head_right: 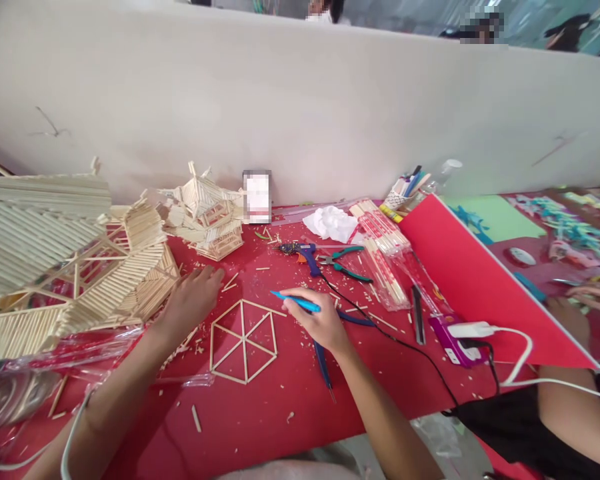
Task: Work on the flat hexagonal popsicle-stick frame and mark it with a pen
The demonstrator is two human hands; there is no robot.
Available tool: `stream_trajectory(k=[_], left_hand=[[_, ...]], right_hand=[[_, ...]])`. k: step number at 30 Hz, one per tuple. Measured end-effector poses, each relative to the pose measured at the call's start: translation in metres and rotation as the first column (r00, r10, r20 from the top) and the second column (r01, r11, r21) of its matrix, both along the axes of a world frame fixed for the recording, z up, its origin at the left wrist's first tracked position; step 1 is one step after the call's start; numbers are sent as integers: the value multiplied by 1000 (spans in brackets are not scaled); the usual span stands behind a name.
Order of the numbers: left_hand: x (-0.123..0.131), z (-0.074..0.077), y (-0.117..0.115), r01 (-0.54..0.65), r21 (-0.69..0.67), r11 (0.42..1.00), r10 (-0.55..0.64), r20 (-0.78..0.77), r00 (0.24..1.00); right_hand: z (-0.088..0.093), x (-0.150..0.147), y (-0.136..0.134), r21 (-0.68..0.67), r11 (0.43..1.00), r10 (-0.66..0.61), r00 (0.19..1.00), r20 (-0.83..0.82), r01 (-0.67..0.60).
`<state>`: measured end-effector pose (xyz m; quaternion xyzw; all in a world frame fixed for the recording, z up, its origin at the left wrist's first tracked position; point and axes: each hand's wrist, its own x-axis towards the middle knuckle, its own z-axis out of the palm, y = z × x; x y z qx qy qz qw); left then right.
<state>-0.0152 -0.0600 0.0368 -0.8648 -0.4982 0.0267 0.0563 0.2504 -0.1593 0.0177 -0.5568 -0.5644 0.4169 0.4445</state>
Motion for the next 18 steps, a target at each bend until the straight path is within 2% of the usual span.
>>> stream_trajectory(k=[2,4,6,8,11,13,18], left_hand=[[1,-1,-5,90,54,995,-93,61,994],[1,-4,-14,236,98,967,-250,160,955],[0,-12,-26,378,143,914,-404,279,871],[-1,-23,-37,480,144,865,-499,345,795],[-4,-38,-48,573,182,799,-598,339,727],[-6,-45,-50,614,159,773,-628,324,707],[-8,-51,-49,637,72,767,-626,301,720]], right_hand=[[-6,-3,-8,20,998,-55,998,-1,55],[-9,-6,-13,26,996,-84,996,3,84],[-12,-9,-17,19,996,-92,996,8,92],[-14,-12,-18,16,996,-94,995,19,93],[-17,-15,-19,33,995,-92,993,74,90],[-18,-17,-20,59,994,-94,988,123,87],[-21,-20,-20,89,993,-94,979,179,79]])
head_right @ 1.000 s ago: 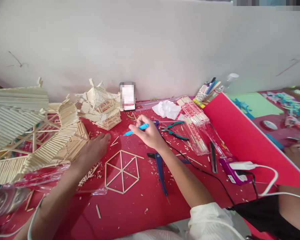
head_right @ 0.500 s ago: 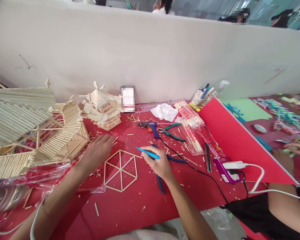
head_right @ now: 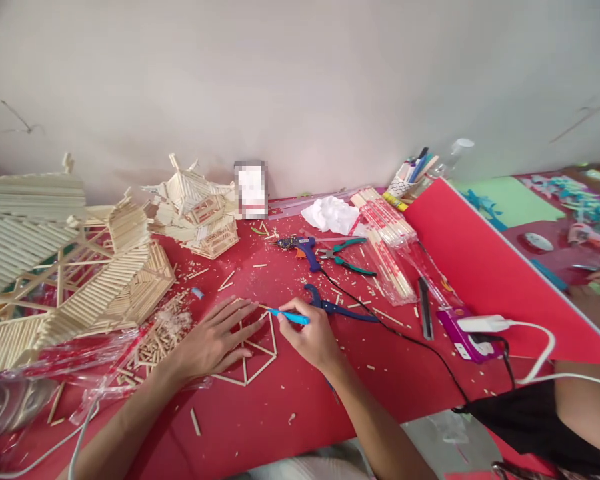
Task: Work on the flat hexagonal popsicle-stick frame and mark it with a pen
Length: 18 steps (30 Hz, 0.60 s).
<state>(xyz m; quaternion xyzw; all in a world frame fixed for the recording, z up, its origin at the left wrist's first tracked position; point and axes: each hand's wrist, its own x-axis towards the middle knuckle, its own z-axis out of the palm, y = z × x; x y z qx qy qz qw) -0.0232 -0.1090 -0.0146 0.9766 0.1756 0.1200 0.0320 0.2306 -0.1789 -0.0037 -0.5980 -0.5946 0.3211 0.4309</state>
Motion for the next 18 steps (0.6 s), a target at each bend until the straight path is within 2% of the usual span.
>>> stream_trajectory(k=[10,18], left_hand=[[3,-9,1,-13,-31,999,12,-28,1000],[6,-8,0,-24,-61,998,23,-5,1000]], right_hand=[[-4,-2,3,6,1000,-4,1000,30,4],[-3,-2,4,-13,1000,-3,999,48,4]])
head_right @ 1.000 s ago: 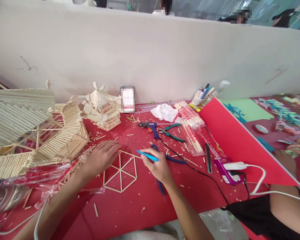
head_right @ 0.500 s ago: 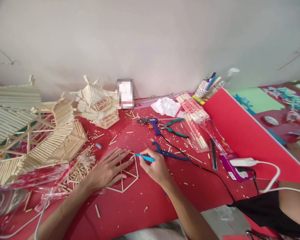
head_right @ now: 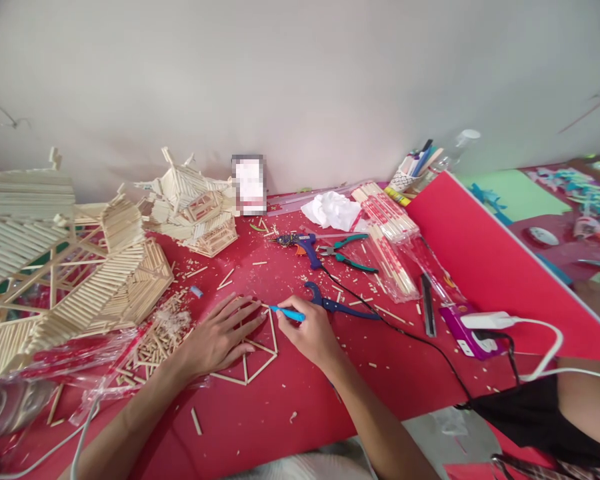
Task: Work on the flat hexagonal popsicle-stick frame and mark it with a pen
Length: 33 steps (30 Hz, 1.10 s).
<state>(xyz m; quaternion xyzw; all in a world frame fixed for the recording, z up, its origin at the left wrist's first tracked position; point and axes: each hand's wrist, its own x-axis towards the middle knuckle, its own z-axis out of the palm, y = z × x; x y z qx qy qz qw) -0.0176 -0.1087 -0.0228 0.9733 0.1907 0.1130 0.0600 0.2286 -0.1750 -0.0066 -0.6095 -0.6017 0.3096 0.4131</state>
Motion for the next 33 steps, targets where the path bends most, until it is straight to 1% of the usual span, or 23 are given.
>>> stream_trajectory(k=[9,16,24,27,30,32,33], left_hand=[[0,-1,-1,-15,-35,999,15,16,1000],[0,1,0,-4,-20,1000,4,-5,1000],[-1,-2,0,-15,-32,999,16,26,1000],[0,-3,-2,-16,-22,1000,16,25,1000],[0,0,-2,-14,12,1000,13,38,999],[-3,3,-1,-59,38,998,57,58,997],[-5,6,0,-111,48,993,108,65,992]], right_hand=[[-2,1,0,1,1000,10,1000,8,-10],[-1,1,1,-8,1000,19,1000,12,-19],[-1,-1,1,-9,1000,14,1000,21,-13],[-1,0,1,-6,1000,12,1000,4,-12],[1,1,0,15,1000,-8,999,-36,9],[3,3,-1,19,1000,-21,998,-65,23],[3,4,-1,19,999,-33,996,-80,34]])
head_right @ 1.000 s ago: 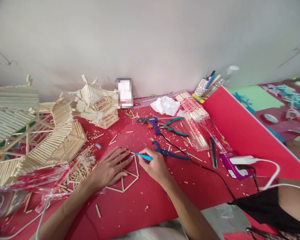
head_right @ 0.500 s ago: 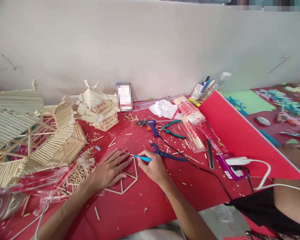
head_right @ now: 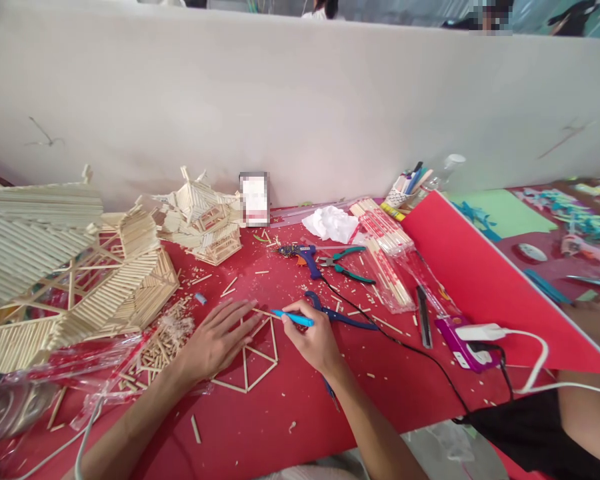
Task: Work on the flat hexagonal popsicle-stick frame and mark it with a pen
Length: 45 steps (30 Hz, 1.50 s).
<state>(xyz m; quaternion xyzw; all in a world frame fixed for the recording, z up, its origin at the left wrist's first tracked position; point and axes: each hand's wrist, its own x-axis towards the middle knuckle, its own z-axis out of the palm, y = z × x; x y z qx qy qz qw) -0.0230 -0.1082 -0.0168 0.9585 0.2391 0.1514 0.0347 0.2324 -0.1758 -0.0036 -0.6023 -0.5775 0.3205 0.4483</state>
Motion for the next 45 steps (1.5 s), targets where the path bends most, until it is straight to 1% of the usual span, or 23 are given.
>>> stream_trajectory(k=[1,3,5,6,8,10,14,16,18,20,21,22,23,24,26,28,32,40,43,45], left_hand=[[-4,3,2,-72,5,997,72,1,997],[-12,9,7,-256,14,967,256,-28,966],[-20,15,12,-427,18,904,427,-87,900],[-24,17,14,-487,24,873,486,-115,866],[-29,20,18,-554,39,831,553,-162,818],[-33,20,20,-567,53,822,566,-187,803],[-36,17,25,-563,57,825,564,-156,811],[-35,16,25,-555,2,832,553,-83,829],[-30,16,24,-499,-139,856,509,50,859],[-22,17,20,-369,-337,866,453,216,865],[-18,17,17,-288,-436,853,435,288,853],[-13,17,14,-220,-526,822,441,342,830],[-9,18,11,-161,-607,778,462,379,802],[-5,18,8,-108,-673,731,486,403,776],[1,18,3,-34,-754,656,528,427,734],[4,18,1,4,-788,616,557,438,706],[7,19,-1,13,-813,583,588,432,683],[12,16,-6,-8,-816,578,590,411,695],[12,16,-10,3,-824,566,591,408,696],[12,17,-13,27,-822,569,581,426,694]], right_hand=[[0,1,0,3,1000,-16,1000,-15,16],[-1,2,1,16,998,-53,998,-32,54],[-2,3,2,33,996,-79,997,-26,80],[-2,4,2,38,996,-82,996,-19,82],[-2,4,3,43,997,-70,997,-15,71],[-1,3,3,46,998,-43,999,-22,44],[2,2,2,39,999,14,999,-43,-12],[3,1,2,27,999,29,997,-70,-28],[4,1,2,18,999,39,994,-99,-37],[4,0,3,20,999,45,993,-110,-43],[5,0,4,20,999,50,993,-110,-48],[5,-1,4,20,998,56,992,-111,-54],[5,-1,4,17,998,63,991,-115,-62],[5,-1,5,12,997,72,990,-123,-71],[5,-1,5,-2,996,85,986,-144,-86],[4,-2,5,-9,995,93,983,-159,-95],[4,-3,5,-8,993,112,979,-171,-114],[1,-7,5,-21,988,149,972,-180,-156],[-5,-11,4,-29,985,156,953,-261,-169],[-8,-14,2,-22,984,158,931,-329,-175]])
